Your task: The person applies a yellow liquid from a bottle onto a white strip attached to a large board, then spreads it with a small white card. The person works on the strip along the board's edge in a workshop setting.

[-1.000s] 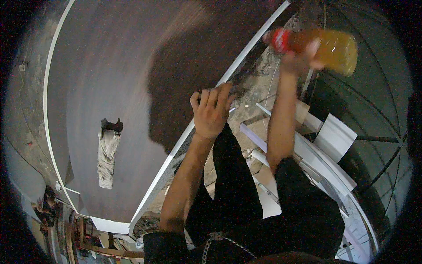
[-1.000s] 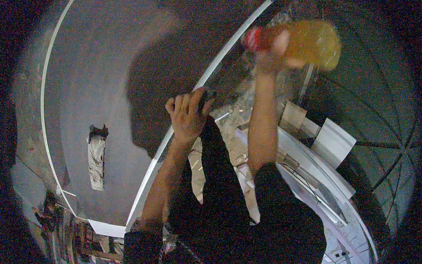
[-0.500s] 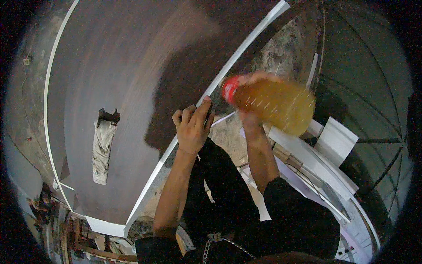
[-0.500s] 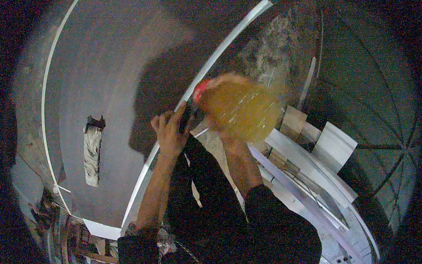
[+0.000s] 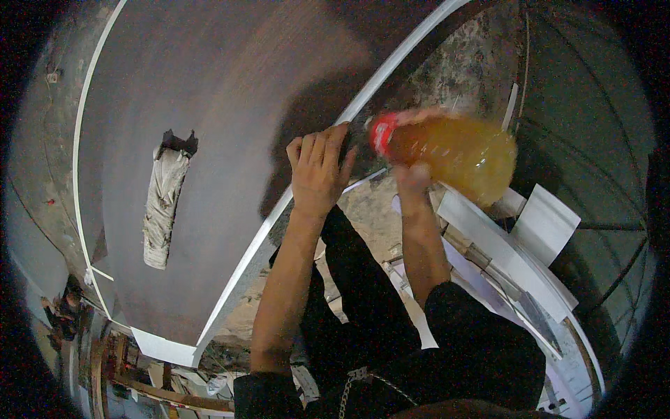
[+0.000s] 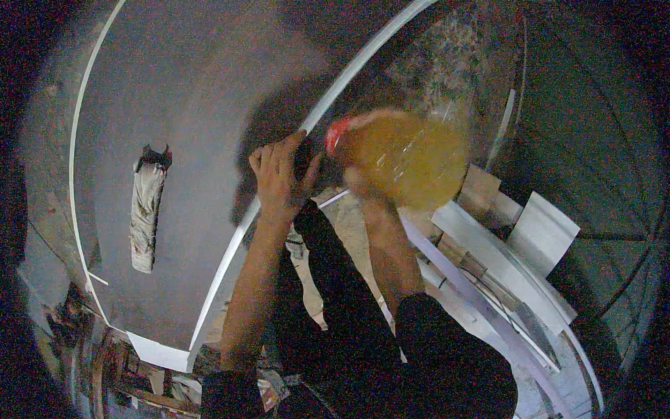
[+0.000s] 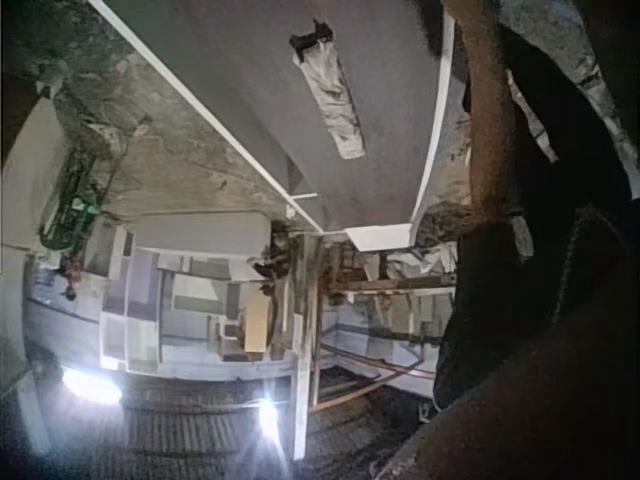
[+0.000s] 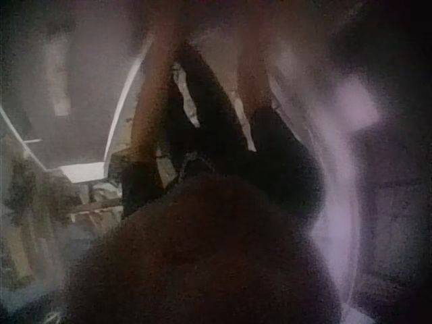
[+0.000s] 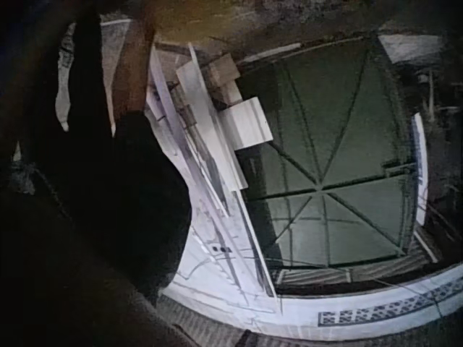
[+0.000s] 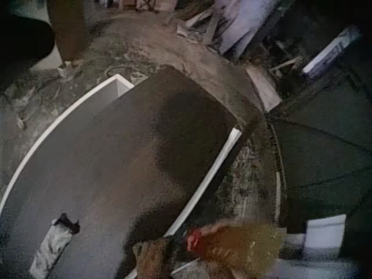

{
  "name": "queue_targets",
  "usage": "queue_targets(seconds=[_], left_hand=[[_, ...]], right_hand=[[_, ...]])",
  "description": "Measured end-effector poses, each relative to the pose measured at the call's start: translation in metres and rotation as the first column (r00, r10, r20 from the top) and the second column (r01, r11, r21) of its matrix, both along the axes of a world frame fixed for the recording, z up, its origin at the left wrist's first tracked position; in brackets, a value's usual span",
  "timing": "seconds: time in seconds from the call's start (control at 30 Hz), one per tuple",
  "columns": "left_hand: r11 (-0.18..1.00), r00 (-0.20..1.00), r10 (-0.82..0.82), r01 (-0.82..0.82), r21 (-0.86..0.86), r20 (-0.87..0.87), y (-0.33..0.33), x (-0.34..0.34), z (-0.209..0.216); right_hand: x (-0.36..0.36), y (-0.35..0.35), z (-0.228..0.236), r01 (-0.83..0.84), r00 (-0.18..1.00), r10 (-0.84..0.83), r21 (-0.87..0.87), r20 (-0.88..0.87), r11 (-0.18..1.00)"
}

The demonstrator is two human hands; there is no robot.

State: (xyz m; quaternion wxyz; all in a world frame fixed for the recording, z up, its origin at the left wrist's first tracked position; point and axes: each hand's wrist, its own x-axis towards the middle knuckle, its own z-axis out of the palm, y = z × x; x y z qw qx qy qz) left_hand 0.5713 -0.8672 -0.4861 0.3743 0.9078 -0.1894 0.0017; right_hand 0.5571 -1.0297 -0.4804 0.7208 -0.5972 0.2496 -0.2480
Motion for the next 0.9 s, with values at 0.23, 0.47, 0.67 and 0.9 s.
queue_targets(seconds=[0.23, 0.47, 0.67, 0.9], left_hand=[[1.0, 0.995, 0.002, -0.005, 0.028, 0.1, -0.003, -0.002, -0.001], [0.988, 0.983, 0.098, -0.115, 0.1, 0.157, 0.0, 0.003, 0.003], [0.993, 0.992, 0.029, -0.042, 0.108, 0.124, 0.012, 0.002, 0.003], [0.997, 0.995, -0.009, 0.001, 0.077, 0.102, 0.015, 0.0, 0.004]], right_hand=[[0.077, -0.07, 0.038, 0.495, 0.853, -0.319, -0.446, 0.412, 0.746], [0.087, -0.058, 0.028, 0.529, 0.814, -0.218, -0.535, 0.538, 0.659], [0.071, -0.052, 0.044, 0.641, 0.752, -0.377, -0.468, 0.54, 0.608], [0.081, -0.063, 0.027, 0.561, 0.82, -0.294, -0.589, 0.491, 0.581]])
